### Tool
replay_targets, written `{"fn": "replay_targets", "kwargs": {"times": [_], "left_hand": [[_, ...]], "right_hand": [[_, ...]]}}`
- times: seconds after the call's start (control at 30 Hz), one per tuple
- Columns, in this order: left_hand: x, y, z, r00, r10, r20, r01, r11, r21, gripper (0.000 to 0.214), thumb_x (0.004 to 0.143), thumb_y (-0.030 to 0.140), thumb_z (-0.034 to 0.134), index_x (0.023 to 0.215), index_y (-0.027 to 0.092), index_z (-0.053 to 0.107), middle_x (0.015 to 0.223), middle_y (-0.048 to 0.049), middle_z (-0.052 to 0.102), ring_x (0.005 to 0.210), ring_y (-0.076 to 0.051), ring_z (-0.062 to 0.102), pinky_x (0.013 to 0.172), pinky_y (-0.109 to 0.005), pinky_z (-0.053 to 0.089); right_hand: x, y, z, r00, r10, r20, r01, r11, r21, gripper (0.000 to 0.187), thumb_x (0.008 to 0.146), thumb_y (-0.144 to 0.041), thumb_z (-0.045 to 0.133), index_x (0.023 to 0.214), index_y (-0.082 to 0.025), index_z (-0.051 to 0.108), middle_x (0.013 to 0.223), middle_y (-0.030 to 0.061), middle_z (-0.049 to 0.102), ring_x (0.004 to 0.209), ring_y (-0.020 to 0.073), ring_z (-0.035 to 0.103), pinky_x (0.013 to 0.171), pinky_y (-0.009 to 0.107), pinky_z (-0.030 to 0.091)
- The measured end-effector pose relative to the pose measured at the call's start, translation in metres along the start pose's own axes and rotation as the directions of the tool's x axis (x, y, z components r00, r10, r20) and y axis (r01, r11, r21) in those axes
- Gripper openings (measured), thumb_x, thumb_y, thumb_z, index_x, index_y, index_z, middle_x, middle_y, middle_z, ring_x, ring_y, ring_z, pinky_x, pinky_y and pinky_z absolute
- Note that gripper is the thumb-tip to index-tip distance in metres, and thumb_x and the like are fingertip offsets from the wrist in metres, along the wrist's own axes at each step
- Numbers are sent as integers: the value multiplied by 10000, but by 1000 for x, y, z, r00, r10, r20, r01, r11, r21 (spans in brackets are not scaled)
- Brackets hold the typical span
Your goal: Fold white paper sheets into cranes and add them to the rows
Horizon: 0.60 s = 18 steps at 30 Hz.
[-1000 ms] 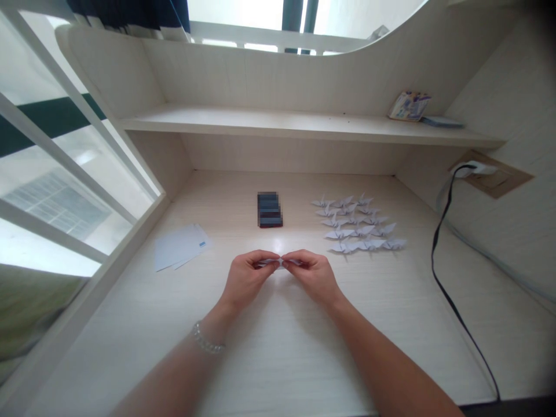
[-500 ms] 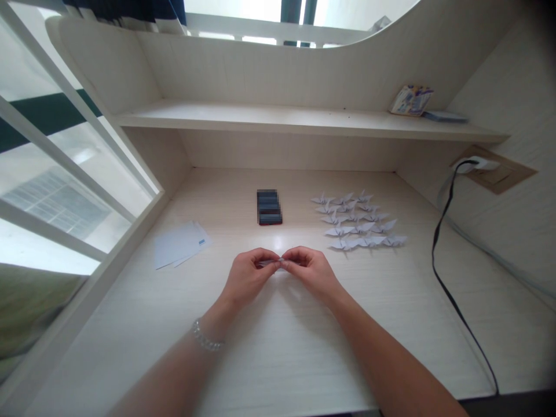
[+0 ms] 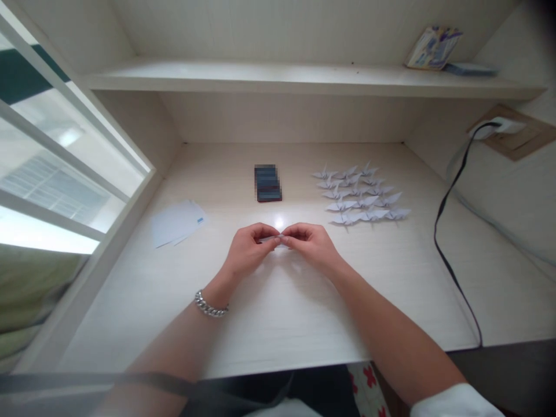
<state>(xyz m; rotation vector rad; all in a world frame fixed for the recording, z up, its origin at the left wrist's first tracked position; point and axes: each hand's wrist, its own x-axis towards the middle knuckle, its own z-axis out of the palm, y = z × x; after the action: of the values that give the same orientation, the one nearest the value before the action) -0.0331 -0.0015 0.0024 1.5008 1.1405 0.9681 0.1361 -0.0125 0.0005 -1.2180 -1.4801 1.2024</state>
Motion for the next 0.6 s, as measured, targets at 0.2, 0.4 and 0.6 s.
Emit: {"fn": "replay_targets", "kwargs": {"times": [0.2, 0.4, 0.6], "left_hand": [[1, -3, 0, 1000, 2, 3, -2, 1000, 2, 224, 689, 329, 653, 821, 147, 653, 837, -72, 683, 739, -164, 626, 666, -278, 508], [0, -1, 1, 1000, 8, 22, -7, 1000, -22, 190, 701, 299, 635, 805, 140, 646, 778, -55, 671, 670, -136, 607, 628, -259, 496], [-1, 3, 1, 999, -4, 37, 6, 999, -49, 149, 699, 255, 625, 780, 131, 640, 708, -37, 646, 597, -111, 582, 575, -239, 482]], "right_hand": [[1, 2, 2, 1000, -11, -9, 11, 1000, 27, 177, 705, -310, 640, 806, -170, 680, 785, 42, 674, 742, 171, 608, 683, 291, 483], [1, 3, 1, 1000, 28, 0, -28, 996, 83, 187, 692, -275, 622, 822, -156, 684, 763, 40, 664, 677, 149, 591, 615, 274, 486], [0, 1, 3, 998, 66, 21, -68, 987, 147, 178, 679, -270, 630, 809, -161, 682, 758, 34, 666, 694, 149, 606, 631, 275, 499]]}}
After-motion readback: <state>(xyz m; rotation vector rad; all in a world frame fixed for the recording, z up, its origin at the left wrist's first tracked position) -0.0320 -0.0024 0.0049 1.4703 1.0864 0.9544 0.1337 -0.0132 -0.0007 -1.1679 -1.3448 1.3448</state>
